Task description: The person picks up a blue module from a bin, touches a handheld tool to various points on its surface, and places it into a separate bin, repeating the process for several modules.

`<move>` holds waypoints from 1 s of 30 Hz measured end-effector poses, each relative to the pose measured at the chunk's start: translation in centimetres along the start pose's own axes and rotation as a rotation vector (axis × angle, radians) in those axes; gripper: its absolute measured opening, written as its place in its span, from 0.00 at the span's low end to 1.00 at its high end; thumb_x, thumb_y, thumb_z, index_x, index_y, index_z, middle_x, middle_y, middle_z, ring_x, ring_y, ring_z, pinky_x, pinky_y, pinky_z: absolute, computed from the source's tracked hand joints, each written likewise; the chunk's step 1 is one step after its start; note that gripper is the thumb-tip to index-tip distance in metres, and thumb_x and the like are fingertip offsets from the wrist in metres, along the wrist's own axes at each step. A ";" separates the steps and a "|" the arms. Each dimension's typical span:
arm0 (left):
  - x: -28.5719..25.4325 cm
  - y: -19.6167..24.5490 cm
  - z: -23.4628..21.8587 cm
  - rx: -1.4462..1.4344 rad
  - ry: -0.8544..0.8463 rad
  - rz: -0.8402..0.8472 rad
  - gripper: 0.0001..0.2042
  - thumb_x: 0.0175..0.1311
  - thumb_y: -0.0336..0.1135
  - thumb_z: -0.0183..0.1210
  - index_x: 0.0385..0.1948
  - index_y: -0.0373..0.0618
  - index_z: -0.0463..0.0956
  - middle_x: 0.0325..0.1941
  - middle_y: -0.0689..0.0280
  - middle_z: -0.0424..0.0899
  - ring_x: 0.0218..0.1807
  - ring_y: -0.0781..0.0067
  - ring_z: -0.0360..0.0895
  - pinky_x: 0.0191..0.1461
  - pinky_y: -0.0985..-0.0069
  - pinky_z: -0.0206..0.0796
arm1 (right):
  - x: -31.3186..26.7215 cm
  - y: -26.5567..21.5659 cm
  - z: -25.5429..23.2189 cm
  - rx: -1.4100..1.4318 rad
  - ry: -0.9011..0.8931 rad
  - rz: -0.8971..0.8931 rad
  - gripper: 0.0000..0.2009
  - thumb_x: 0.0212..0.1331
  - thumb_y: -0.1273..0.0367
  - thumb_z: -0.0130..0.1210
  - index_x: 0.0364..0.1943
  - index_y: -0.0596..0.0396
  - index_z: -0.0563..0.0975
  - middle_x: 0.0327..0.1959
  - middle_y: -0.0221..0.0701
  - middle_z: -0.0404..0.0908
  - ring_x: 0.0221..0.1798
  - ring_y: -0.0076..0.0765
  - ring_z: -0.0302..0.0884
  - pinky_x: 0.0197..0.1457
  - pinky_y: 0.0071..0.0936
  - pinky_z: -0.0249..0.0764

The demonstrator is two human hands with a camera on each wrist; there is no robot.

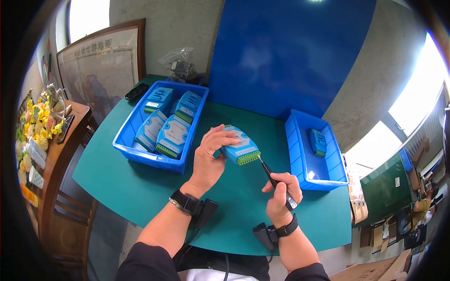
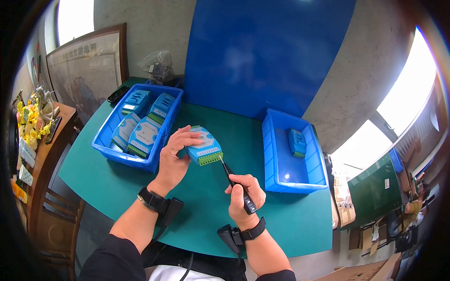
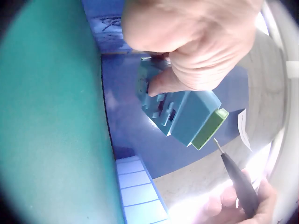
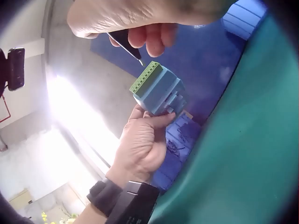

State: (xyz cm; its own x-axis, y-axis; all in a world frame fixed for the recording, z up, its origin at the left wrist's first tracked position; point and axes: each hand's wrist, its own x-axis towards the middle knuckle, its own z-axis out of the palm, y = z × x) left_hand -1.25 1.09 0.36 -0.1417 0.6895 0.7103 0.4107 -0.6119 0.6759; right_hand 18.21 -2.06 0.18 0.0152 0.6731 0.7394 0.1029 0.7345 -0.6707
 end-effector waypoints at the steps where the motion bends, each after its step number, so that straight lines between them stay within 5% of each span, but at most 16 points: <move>1: 0.0 0.0 -0.1 0.022 -0.006 0.013 0.25 0.39 0.09 0.56 0.38 0.53 0.81 0.48 0.68 0.82 0.64 0.59 0.68 0.71 0.61 0.54 | 0.0 0.0 0.0 0.002 0.020 0.026 0.13 0.61 0.64 0.53 0.33 0.63 0.76 0.21 0.33 0.77 0.19 0.25 0.74 0.23 0.19 0.67; 14: 0.1 0.4 -0.1 0.092 -0.016 0.116 0.23 0.41 0.09 0.54 0.34 0.53 0.83 0.48 0.69 0.82 0.65 0.56 0.67 0.72 0.58 0.51 | -0.2 -0.4 0.1 -0.028 -0.072 0.046 0.13 0.61 0.65 0.52 0.28 0.62 0.77 0.20 0.33 0.78 0.17 0.23 0.74 0.21 0.18 0.67; 21: 0.1 0.3 -0.1 0.133 -0.028 0.108 0.22 0.42 0.10 0.54 0.33 0.53 0.83 0.47 0.69 0.82 0.64 0.56 0.68 0.71 0.61 0.55 | -0.3 -1.2 0.5 -0.035 -0.173 0.035 0.20 0.63 0.57 0.49 0.28 0.64 0.76 0.19 0.36 0.77 0.17 0.28 0.75 0.22 0.20 0.67; 30: 0.1 0.5 -0.1 0.144 -0.029 0.116 0.23 0.41 0.09 0.54 0.33 0.53 0.83 0.48 0.68 0.82 0.64 0.55 0.67 0.70 0.62 0.56 | -0.4 -0.9 0.4 0.105 -0.021 0.053 0.24 0.63 0.53 0.48 0.27 0.64 0.75 0.21 0.37 0.75 0.16 0.29 0.73 0.22 0.21 0.67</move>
State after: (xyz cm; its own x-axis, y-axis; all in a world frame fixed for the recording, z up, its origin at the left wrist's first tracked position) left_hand -1.14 0.83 0.74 -0.0607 0.6295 0.7747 0.5477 -0.6278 0.5531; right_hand 17.75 -2.96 0.52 -0.0030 0.7122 0.7020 -0.0018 0.7020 -0.7122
